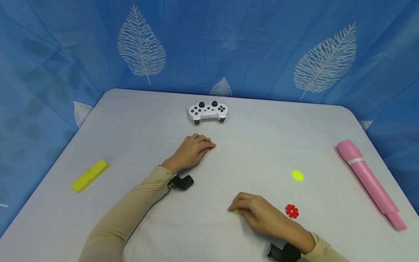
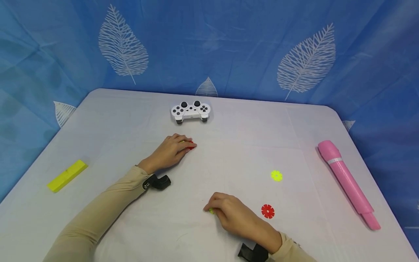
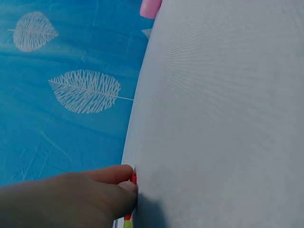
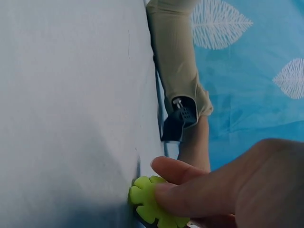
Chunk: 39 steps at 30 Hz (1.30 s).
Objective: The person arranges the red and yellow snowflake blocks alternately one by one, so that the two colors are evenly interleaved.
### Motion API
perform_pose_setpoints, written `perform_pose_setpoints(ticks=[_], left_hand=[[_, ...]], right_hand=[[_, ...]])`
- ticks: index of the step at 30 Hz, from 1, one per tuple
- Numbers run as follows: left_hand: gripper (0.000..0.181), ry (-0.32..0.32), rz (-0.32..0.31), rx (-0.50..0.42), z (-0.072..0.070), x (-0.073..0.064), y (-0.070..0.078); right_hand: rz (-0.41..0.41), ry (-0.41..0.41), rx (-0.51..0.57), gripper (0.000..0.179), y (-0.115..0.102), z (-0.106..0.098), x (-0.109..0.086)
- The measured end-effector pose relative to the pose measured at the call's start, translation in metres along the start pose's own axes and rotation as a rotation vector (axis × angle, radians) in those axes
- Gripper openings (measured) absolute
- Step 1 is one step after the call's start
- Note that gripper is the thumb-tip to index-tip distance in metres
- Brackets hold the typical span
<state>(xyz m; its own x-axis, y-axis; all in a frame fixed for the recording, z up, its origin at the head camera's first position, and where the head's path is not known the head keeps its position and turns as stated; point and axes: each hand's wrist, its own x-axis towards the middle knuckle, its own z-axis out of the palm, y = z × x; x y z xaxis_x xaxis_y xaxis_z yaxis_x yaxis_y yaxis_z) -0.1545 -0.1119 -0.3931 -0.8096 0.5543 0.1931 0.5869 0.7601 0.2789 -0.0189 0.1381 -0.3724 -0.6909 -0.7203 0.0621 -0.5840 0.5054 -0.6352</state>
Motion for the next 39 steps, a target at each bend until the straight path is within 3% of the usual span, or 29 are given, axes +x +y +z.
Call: perform_pose_setpoints(ticks=[9,22,29,39], left_hand=[[0.027,0.008,-0.002,-0.003,0.001,0.000,0.000],[0.027,0.005,-0.009,-0.015,-0.001,0.000,0.003],[0.027,0.007,-0.019,-0.010,0.000,0.001,0.002],[0.028,0.004,-0.021,-0.007,0.000,0.001,0.001]], right_hand=[[0.000,0.121,-0.002,0.024,0.012,-0.004,0.003],[0.110,0.444,0.098,0.031,0.027,-0.009,0.009],[0.293,0.433,0.208,0.036,0.036,-0.015,0.012],[0.401,0.408,0.255,0.037,0.045,-0.021,0.024]])
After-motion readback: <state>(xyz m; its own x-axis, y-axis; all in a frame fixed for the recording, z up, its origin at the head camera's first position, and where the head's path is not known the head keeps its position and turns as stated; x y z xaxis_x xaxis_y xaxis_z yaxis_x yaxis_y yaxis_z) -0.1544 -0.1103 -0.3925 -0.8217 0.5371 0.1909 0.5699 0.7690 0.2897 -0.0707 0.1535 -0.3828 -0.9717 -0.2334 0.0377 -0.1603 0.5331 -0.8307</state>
